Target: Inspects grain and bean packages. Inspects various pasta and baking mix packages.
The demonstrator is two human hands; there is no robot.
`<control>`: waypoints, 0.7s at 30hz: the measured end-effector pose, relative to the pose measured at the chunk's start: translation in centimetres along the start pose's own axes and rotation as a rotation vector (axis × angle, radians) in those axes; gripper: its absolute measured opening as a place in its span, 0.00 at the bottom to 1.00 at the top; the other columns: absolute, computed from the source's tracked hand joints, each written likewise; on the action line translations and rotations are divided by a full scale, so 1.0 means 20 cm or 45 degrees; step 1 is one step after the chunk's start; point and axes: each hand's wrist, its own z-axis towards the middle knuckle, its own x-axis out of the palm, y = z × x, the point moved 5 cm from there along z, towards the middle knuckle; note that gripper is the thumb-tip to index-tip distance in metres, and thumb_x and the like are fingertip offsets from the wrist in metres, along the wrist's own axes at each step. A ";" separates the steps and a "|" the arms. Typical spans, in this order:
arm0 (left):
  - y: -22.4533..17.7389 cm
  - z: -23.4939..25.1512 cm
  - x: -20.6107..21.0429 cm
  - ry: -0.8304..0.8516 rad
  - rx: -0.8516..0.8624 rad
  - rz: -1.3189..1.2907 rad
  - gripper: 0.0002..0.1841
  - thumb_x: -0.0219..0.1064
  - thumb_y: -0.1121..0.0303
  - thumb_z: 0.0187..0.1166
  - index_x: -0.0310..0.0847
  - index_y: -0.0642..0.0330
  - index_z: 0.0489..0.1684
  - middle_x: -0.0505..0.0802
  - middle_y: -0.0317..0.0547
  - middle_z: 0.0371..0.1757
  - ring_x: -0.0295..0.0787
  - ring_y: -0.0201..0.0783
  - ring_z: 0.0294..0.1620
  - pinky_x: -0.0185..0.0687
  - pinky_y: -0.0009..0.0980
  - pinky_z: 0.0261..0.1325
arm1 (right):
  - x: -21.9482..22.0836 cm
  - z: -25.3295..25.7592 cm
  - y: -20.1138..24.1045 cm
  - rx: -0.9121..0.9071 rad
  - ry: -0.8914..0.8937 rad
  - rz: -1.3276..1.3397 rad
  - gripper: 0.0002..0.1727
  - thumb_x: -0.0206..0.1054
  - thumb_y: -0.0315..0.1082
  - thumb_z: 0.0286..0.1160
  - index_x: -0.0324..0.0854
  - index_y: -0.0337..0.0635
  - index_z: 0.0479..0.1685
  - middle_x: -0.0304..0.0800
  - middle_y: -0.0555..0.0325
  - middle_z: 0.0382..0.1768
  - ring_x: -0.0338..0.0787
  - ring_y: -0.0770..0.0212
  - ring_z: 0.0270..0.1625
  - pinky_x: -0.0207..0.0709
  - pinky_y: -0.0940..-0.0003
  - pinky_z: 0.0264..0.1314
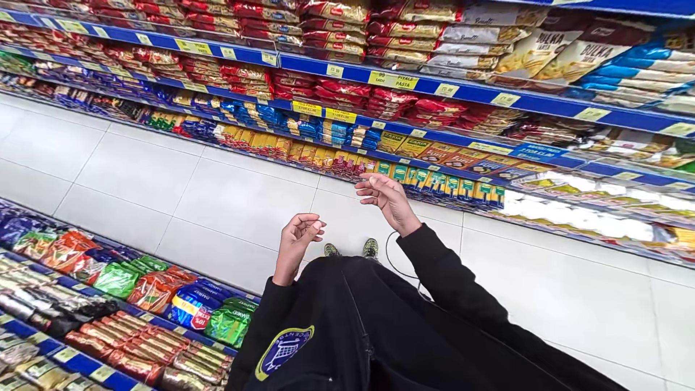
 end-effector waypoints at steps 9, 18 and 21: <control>-0.01 0.02 -0.21 -0.049 -0.012 -0.040 0.16 0.66 0.68 0.83 0.80 0.70 0.61 0.94 0.59 0.54 0.95 0.49 0.47 0.94 0.39 0.49 | 0.09 0.15 -0.11 0.038 -0.043 0.019 0.19 0.55 0.38 0.90 0.77 0.32 0.67 0.93 0.46 0.52 0.95 0.53 0.50 0.91 0.60 0.50; 0.04 0.12 -0.22 -0.021 -0.064 -0.108 0.15 0.65 0.69 0.82 0.81 0.69 0.61 0.94 0.61 0.53 0.96 0.50 0.47 0.94 0.39 0.49 | -0.28 0.33 -0.06 -0.012 -0.396 0.063 0.19 0.53 0.37 0.91 0.77 0.32 0.68 0.94 0.46 0.52 0.95 0.53 0.52 0.89 0.58 0.57; 0.05 0.15 -0.18 -0.001 -0.105 -0.088 0.14 0.63 0.70 0.83 0.81 0.69 0.62 0.94 0.61 0.53 0.96 0.50 0.47 0.94 0.39 0.49 | -0.64 0.45 0.03 -0.070 -0.677 0.077 0.22 0.55 0.42 0.91 0.72 0.35 0.73 0.92 0.47 0.56 0.94 0.54 0.54 0.88 0.58 0.59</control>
